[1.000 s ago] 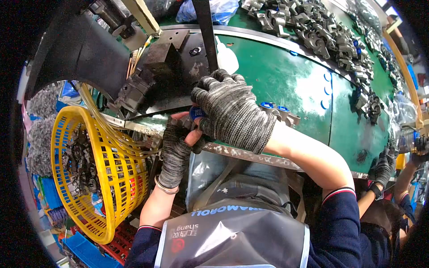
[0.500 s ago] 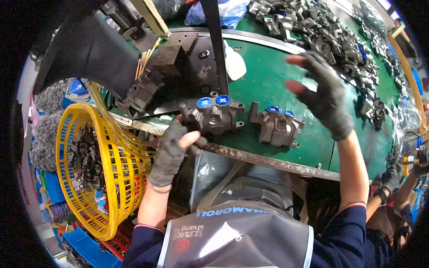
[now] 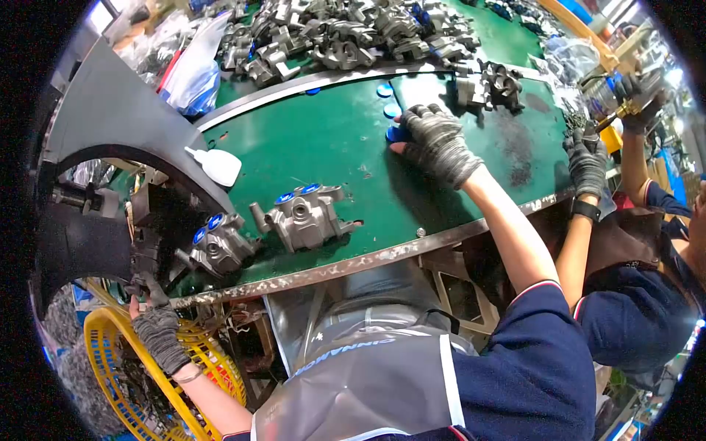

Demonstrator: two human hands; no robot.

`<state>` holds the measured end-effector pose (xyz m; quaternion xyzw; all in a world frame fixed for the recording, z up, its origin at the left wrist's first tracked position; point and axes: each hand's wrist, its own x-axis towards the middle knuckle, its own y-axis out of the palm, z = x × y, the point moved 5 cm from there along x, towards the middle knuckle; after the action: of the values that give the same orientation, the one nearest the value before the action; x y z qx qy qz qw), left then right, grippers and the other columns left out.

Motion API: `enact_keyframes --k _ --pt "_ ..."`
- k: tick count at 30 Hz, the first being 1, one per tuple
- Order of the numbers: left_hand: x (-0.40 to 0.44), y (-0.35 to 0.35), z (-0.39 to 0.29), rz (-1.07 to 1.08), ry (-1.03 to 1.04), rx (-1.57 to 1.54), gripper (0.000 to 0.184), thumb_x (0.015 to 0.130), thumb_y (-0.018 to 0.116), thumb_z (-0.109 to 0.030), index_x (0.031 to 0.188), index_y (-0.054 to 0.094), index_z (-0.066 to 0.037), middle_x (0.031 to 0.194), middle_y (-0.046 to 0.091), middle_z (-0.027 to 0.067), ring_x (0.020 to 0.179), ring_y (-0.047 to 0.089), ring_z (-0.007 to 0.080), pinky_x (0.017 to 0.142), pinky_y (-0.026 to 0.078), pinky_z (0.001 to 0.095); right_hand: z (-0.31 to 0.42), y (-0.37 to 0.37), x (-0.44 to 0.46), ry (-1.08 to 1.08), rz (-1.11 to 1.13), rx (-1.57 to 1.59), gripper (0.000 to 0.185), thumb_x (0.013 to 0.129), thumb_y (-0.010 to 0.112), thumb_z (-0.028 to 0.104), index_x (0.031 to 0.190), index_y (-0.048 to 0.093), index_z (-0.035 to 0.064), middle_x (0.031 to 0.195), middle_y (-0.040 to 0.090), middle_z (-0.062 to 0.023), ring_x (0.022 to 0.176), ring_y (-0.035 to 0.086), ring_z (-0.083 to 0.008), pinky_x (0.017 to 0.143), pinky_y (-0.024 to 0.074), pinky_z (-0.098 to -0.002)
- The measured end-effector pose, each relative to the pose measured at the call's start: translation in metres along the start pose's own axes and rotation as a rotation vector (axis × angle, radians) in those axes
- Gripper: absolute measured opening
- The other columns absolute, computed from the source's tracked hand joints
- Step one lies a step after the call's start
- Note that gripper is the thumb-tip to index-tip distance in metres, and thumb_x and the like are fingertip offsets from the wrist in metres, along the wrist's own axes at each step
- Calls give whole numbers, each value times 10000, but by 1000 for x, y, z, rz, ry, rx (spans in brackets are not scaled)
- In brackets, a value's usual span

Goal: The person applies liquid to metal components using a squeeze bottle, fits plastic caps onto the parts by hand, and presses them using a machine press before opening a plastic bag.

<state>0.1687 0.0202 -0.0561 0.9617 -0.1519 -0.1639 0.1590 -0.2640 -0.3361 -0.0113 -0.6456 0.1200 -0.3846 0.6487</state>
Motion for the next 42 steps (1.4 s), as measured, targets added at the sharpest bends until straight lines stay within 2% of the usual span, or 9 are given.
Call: enact_keyframes --k 3,5,6,14,19,33,37,41,42 --pt "-4 9 -1 -97 -162 -357 300 785 565 -171 1003 515 29 977 563 124 854 519 200 770 445 257 7 10 7 -33 21 -156 233 682 632 271 828 593 93 850 560 -87 828 523 -274 709 430 -377" --pt "0 23 6 229 -621 -746 286 784 566 -167 1009 521 4 950 572 122 846 523 209 769 453 270 11 14 9 -130 -92 -283 163 701 606 252 779 593 110 785 564 -76 792 530 -264 671 433 -376" --pt "15 18 3 60 -140 -374 256 780 583 -182 984 546 -30 912 590 108 793 541 188 711 468 273 10 13 11 -106 -130 -247 140 730 583 235 758 595 99 736 565 -80 768 535 -274 655 433 -385" --pt "-30 41 16 14 -472 -302 211 761 622 -280 696 480 -139 502 431 -28 377 388 99 315 313 205 -8 -2 4 155 -32 7 193 716 617 212 856 605 80 863 562 -114 856 517 -287 730 427 -372" --pt "-46 22 29 23 -498 -155 184 763 606 -237 731 466 -120 506 405 -22 396 387 94 336 316 198 -6 -4 -10 90 54 68 293 678 651 261 908 591 91 909 553 -100 896 498 -293 763 412 -378" --pt "-66 7 30 -41 269 399 252 739 613 -319 811 575 -80 587 509 -24 475 437 72 463 353 189 24 5 10 2 31 28 335 674 645 240 965 571 93 941 545 -114 927 483 -315 799 407 -398" --pt "-82 25 26 63 165 295 188 799 548 -201 902 589 -49 821 587 60 769 536 96 700 425 218 25 14 7 102 -9 -38 272 677 639 299 839 578 88 871 554 -125 872 500 -309 745 402 -411" --pt "-97 41 12 72 419 563 243 838 534 -231 993 574 -49 882 617 41 791 559 143 693 430 228 42 3 20 -106 -238 46 204 650 657 210 774 572 72 799 550 -122 797 516 -295 709 410 -376" --pt "-100 45 10 90 100 464 295 749 593 -201 996 564 -43 962 551 34 848 509 128 758 420 250 55 2 31 -107 -251 145 198 638 662 173 775 568 66 806 555 -109 801 517 -282 712 414 -358"
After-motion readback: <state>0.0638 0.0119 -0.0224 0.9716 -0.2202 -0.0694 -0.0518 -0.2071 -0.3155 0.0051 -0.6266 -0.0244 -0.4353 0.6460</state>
